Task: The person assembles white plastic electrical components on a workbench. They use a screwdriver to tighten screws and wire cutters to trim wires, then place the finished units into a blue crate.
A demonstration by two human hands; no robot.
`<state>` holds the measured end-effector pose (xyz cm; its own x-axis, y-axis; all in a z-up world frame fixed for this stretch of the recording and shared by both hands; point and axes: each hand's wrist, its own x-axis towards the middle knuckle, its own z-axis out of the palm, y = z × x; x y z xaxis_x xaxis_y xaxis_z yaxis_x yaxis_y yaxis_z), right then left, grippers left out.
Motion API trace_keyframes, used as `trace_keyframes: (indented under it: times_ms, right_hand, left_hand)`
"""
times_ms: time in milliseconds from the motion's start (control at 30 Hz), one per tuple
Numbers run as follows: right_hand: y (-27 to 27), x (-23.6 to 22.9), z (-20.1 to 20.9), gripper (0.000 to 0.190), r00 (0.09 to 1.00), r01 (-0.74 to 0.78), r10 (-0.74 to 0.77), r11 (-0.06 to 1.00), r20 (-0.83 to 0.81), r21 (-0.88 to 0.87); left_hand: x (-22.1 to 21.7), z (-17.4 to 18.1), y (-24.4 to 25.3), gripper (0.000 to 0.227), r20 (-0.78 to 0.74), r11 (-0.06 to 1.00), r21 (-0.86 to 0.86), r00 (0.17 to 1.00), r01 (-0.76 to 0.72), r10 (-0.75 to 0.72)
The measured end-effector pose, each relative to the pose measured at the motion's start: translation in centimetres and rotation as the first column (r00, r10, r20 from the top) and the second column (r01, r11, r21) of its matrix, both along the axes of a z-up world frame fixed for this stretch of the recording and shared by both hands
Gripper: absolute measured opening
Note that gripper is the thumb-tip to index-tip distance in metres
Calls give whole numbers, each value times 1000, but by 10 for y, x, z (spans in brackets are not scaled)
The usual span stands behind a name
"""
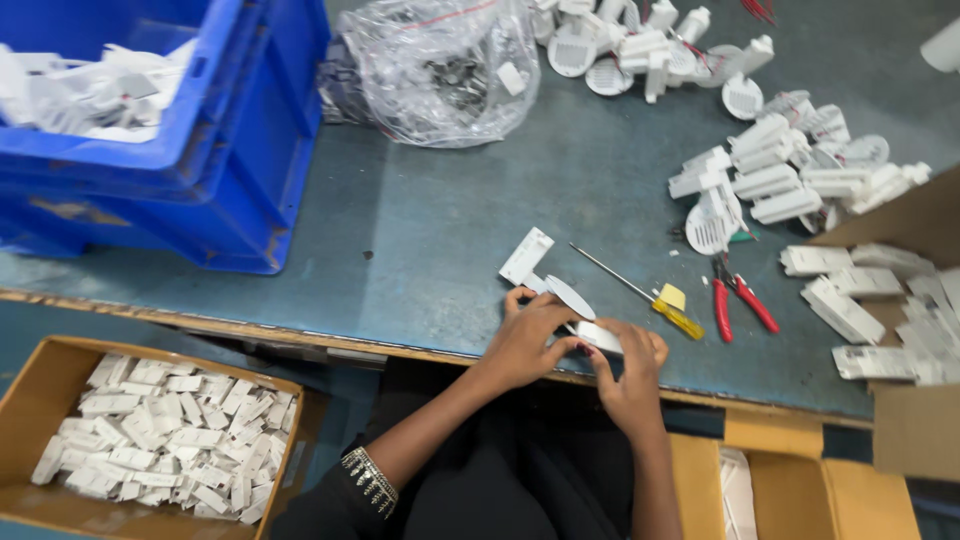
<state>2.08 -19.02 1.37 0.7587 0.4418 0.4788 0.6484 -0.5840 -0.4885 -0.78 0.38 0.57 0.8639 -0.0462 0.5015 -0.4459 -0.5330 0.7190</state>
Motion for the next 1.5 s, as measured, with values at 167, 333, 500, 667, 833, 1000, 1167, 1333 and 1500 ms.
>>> trace_keyframes:
  times_ms: [167,333,500,667,833,1000,1167,1333,1500]
  right_hand:
    - [-2,5,-14,40,998,27,-26,999,58,-17]
    - [-4,10,-21,35,998,68,-68,998,1,-6]
    - [-13,15,-21,28,995,41,-14,960,-101,277]
    - [-9,31,-22,26,941,185,-4,845,-339,501]
    - [24,31,-35,24,978,209,-208,964,-21,167]
    - [20,25,-33,21,984,177,-170,955,-49,238]
    - [20,15,-33,13,983,176,-181,977,34,119]
    - [21,13,-32,11,983,182,-185,977,18,110]
    - [20,16,-31,9,981,195,-194,976,-25,95]
  left_hand:
    - [1,-4,-10,24,-132,1000,-17,991,-15,13]
    - [-2,-12,-16,23,-95,999,-8,995,-34,33]
    - [15,-7,-3,24,36,995,-95,999,21,-18]
    - [60,-3,18,13,107,976,-199,992,92,-72]
    - [61,-19,17,10,280,959,283,955,16,-99]
    - [68,-23,28,20,277,944,325,948,63,-159]
    - [82,-13,68,43,238,830,502,884,243,-403]
    - [84,-10,80,48,259,852,479,894,211,-366]
    - [124,25,103,50,144,992,121,989,16,-34]
